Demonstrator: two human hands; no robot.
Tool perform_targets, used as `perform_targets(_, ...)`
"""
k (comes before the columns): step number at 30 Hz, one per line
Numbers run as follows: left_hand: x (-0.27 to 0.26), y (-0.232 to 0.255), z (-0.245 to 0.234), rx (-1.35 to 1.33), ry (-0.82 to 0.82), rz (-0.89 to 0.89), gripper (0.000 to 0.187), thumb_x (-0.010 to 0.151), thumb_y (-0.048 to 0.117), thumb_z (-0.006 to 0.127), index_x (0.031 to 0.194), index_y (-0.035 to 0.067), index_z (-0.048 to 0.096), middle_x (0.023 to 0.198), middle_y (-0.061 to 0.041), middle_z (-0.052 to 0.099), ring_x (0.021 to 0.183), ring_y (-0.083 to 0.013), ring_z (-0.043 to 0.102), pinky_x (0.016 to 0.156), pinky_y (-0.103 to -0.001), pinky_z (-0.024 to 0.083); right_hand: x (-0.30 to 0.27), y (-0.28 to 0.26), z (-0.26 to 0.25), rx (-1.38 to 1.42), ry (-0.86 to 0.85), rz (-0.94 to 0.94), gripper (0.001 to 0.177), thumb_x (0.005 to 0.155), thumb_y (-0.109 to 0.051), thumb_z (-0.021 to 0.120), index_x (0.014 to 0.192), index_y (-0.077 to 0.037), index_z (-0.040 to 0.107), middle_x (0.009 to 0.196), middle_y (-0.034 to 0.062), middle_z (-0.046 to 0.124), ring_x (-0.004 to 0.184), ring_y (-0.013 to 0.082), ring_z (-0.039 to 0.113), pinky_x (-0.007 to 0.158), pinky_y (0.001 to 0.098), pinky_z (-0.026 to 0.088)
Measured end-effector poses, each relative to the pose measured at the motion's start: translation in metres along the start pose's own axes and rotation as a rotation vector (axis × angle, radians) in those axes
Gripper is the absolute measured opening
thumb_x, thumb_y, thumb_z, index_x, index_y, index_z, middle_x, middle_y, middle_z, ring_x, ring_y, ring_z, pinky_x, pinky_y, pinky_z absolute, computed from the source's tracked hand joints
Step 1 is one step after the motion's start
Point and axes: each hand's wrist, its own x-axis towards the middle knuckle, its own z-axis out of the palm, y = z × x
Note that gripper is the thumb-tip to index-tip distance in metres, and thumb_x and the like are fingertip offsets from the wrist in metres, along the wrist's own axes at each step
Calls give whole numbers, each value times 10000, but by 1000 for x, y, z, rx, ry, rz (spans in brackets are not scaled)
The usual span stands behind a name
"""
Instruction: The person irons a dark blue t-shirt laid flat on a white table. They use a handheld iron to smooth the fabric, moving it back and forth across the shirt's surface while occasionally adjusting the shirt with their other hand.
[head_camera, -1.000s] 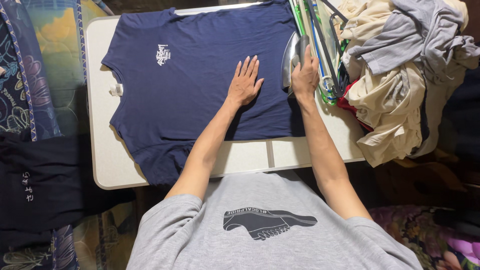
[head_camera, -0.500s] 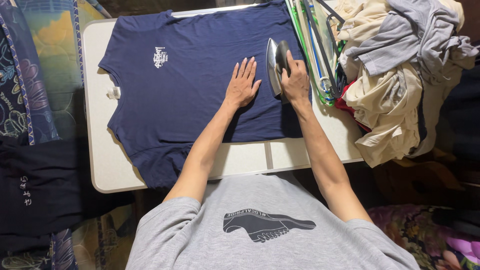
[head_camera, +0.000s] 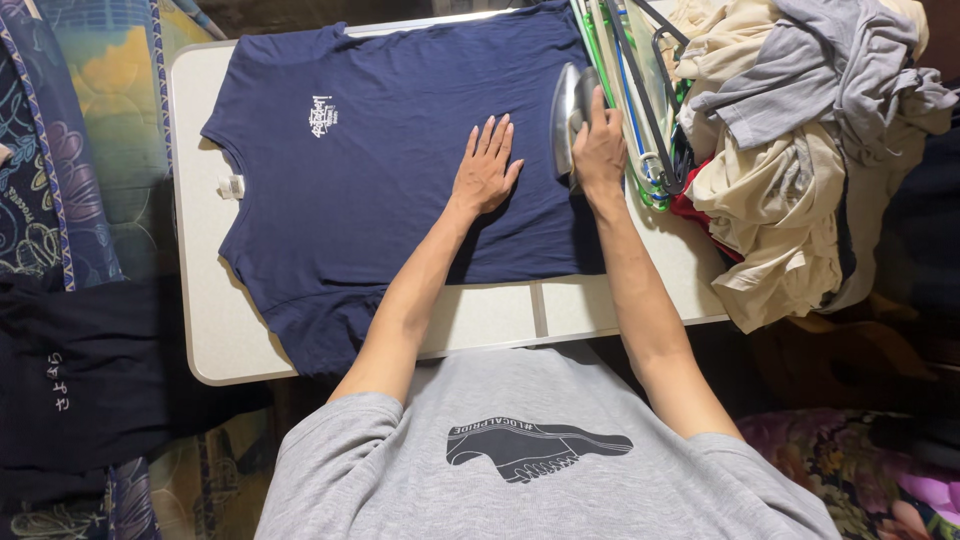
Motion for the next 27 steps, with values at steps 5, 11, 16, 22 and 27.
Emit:
perform_targets(5,2,1,-1,-13,4,4,671,1093,419,422,1578,-33,322,1678,-164,257,1566,-337,204,1276,-510,167,2,-5,-4,37,-9,30,633,971,-122,686,1558,-57,458,1130,191,579,962,365,665,838,463,550)
perform_targets(11,2,1,-4,-15,0,5,676,1091,420,421,1579,-37,317,1679,-164,253,1564,-334,203,1273,-514,166,-12,-19,-4,135,-48,-38,632,979,-117,665,1576,-95,458,1147,180,588,902,347,691,768,442,568)
perform_targets(16,2,0,-4,2,-19,1,682,1090,432,407,1581,-30,310,1683,-161,246,1568,-327,200,1280,-512,161,-7,-23,3,108,-122,-37,617,968,-144,658,1558,-121,479,1152,168,592,898,344,704,777,449,575)
perform_targets(22,2,0,-2,-10,4,7,679,1090,424,428,1575,-39,319,1677,-165,256,1564,-333,204,1276,-517,166,8,-19,10,31,-54,72,637,980,-166,647,1579,-99,439,1135,182,568,918,361,676,800,478,549)
perform_targets(27,1,0,-1,-16,15,8,680,1087,424,437,1576,-36,325,1677,-168,260,1565,-340,210,1277,-517,169,9,-14,10,102,-68,107,613,1006,-254,677,1551,-94,447,1085,192,597,929,358,661,816,467,530)
